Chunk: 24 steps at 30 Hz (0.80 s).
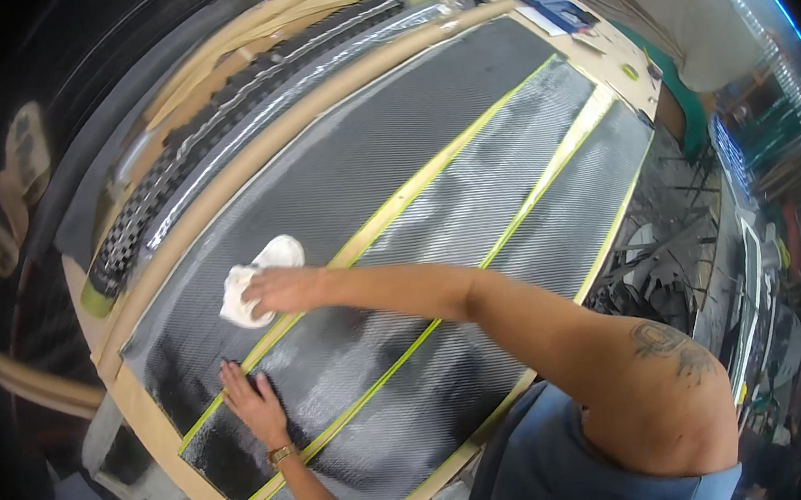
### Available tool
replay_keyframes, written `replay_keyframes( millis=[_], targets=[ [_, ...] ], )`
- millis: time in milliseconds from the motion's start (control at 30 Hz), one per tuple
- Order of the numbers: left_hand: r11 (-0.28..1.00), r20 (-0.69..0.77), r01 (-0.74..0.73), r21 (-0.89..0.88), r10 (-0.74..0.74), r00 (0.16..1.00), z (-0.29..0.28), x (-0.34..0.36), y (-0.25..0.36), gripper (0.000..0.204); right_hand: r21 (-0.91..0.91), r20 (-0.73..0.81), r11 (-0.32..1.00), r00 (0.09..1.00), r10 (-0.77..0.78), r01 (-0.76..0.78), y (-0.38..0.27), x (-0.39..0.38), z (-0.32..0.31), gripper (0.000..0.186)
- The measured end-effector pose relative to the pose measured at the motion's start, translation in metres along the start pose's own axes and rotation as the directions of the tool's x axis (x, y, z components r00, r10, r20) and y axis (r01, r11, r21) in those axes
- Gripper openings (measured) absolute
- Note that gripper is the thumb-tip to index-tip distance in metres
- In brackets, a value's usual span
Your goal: The person cuts along a yellow guide line on a carbon fiber sheet using shears, wipes the surface with a cloth, and then rolls the sheet onto a cylindrical tube.
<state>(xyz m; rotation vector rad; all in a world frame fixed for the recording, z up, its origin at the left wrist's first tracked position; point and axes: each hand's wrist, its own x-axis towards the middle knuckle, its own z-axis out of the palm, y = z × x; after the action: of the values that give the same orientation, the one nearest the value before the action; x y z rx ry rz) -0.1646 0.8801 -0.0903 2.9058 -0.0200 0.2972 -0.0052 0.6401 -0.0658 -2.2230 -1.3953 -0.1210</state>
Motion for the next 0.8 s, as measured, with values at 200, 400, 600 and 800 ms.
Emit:
replay_keyframes(
  millis=[200,400,600,800],
  targets=[
    [0.999,0.099,0.047,-0.017,-0.045,0.994,-0.003,0.008,0.003,0.053,-0.211,-0.079,0.939,0.962,0.262,-0.273,0.122,-0.196,-0.123,0.036],
    [0.954,-0.033,0.299,-0.033,-0.3,0.953,-0.039,-0.02,0.067,0.057,-0.308,-0.125,0.838,0.893,0.433,-0.45,0.242,-0.374,-0.248,0.047],
    [0.779,-0.03,0.599,-0.184,-0.614,0.789,-0.048,-0.108,0.203,0.065,-0.348,-0.204,0.736,0.813,0.545,-0.581,0.37,-0.542,-0.353,0.055],
    [0.71,0.016,0.675,-0.202,-0.687,0.727,-0.058,-0.121,0.278,0.057,-0.026,-0.565,0.166,0.152,0.811,-0.986,0.472,-0.664,-0.483,0.03]
  ],
)
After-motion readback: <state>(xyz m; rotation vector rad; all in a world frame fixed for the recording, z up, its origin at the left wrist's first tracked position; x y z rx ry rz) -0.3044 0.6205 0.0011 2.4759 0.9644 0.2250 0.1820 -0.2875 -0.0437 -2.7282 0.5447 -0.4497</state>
